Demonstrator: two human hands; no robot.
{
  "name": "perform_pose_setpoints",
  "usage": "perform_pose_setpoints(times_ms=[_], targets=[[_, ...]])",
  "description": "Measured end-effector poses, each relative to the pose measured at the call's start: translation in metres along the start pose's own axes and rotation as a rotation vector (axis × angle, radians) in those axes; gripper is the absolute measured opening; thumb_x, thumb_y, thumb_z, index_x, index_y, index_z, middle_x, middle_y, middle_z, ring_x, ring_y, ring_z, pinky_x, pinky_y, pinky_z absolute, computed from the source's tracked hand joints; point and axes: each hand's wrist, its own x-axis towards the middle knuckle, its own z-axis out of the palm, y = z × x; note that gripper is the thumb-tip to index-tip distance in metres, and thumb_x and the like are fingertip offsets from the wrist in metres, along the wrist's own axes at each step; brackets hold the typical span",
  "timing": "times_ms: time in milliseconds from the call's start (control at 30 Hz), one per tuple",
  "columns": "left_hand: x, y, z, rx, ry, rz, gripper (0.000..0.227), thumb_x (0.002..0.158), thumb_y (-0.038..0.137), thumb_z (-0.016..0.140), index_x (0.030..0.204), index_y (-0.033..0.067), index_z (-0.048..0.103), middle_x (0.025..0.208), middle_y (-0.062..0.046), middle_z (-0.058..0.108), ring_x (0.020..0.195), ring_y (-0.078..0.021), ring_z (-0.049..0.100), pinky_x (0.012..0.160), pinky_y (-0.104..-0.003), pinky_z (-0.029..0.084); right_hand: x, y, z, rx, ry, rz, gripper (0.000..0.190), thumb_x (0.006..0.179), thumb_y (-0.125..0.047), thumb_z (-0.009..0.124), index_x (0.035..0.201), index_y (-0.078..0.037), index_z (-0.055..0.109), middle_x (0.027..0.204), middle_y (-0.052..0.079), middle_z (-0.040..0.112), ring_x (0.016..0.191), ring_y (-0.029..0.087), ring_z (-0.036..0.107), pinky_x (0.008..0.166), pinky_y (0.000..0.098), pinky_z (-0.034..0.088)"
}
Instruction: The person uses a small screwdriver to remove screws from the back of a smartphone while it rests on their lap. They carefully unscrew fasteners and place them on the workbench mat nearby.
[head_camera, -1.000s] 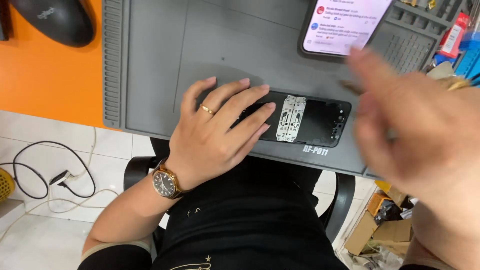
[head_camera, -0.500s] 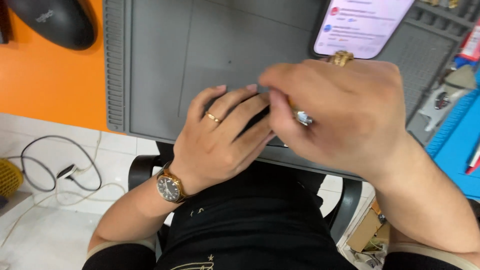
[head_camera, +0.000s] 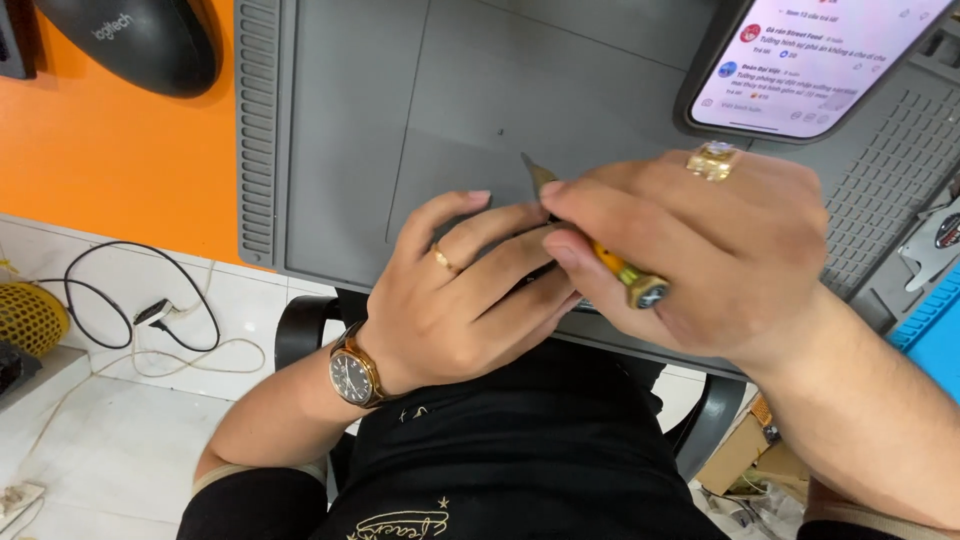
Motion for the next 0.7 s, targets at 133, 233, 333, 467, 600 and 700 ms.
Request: perform_pose_setpoints(times_ms=[133,233,333,467,600,700], targets=[[-0.003,-0.004,-0.004,-0.098,0.072,0.021,0.007,0.106,0.016,0.075,0.103,0.0176,0.081,0.109,0.0,0.08,0.102,-0.0216,0.074,0.103,-0.041,0.048,0.002,-0.002,0.004,0.005,-0.033,0.02,0.012,0.116,-0.014,0.076,0.113,-0.004,0.081,0.101,0.009,0.085,0.084,0.023,0.079,0.064,0.0309,0.053],[-0.007,-0.007,-0.008,-0.146,0.109,0.007,0.007,0.105,0.015,0.076,0.107,0.0171,0.082,0.11,0.0,0.082,0.1,-0.021,0.074,0.103,-0.041,0.047,0.004,-0.002,0.006,0.019,-0.027,0.017,0.015,0.118,-0.018,0.076,0.117,-0.004,0.082,0.104,0.009,0.085,0.085,0.023,0.08,0.064,0.0313,0.054],[-0.012,-0.008,-0.01,-0.189,0.142,-0.042,0.008,0.104,0.014,0.079,0.112,0.0155,0.08,0.11,0.001,0.082,0.099,-0.0207,0.075,0.102,-0.041,0.047,0.003,-0.004,0.004,-0.038,-0.04,0.025,0.019,0.12,-0.021,0.072,0.124,-0.007,0.083,0.112,0.005,0.086,0.086,0.021,0.077,0.063,0.0311,0.048],[-0.019,-0.009,-0.012,-0.259,0.179,-0.107,0.01,0.108,0.011,0.073,0.118,0.0119,0.074,0.107,-0.003,0.082,0.092,-0.0227,0.072,0.089,-0.039,0.047,0.007,-0.012,-0.013,-0.229,-0.07,-0.024,0.025,0.123,-0.031,0.072,0.126,-0.012,0.088,0.117,-0.002,0.084,0.073,0.017,0.065,0.054,0.0296,0.04],[-0.017,-0.005,-0.011,-0.228,0.176,-0.14,0.01,0.11,0.01,0.067,0.117,0.0122,0.074,0.106,-0.001,0.082,0.09,-0.0228,0.071,0.092,-0.039,0.044,-0.005,-0.017,-0.03,-0.204,-0.069,-0.09,0.024,0.12,-0.031,0.077,0.122,-0.008,0.085,0.111,0.004,0.084,0.065,0.016,0.062,0.051,0.0275,0.036],[-0.01,-0.001,-0.008,-0.175,0.171,-0.158,0.009,0.107,0.012,0.071,0.112,0.0132,0.078,0.105,-0.001,0.082,0.091,-0.0227,0.069,0.093,-0.039,0.04,-0.018,-0.011,-0.031,-0.142,-0.049,-0.1,0.027,0.116,-0.029,0.068,0.118,-0.007,0.083,0.104,0.006,0.084,0.065,0.019,0.063,0.054,0.0285,0.042]])
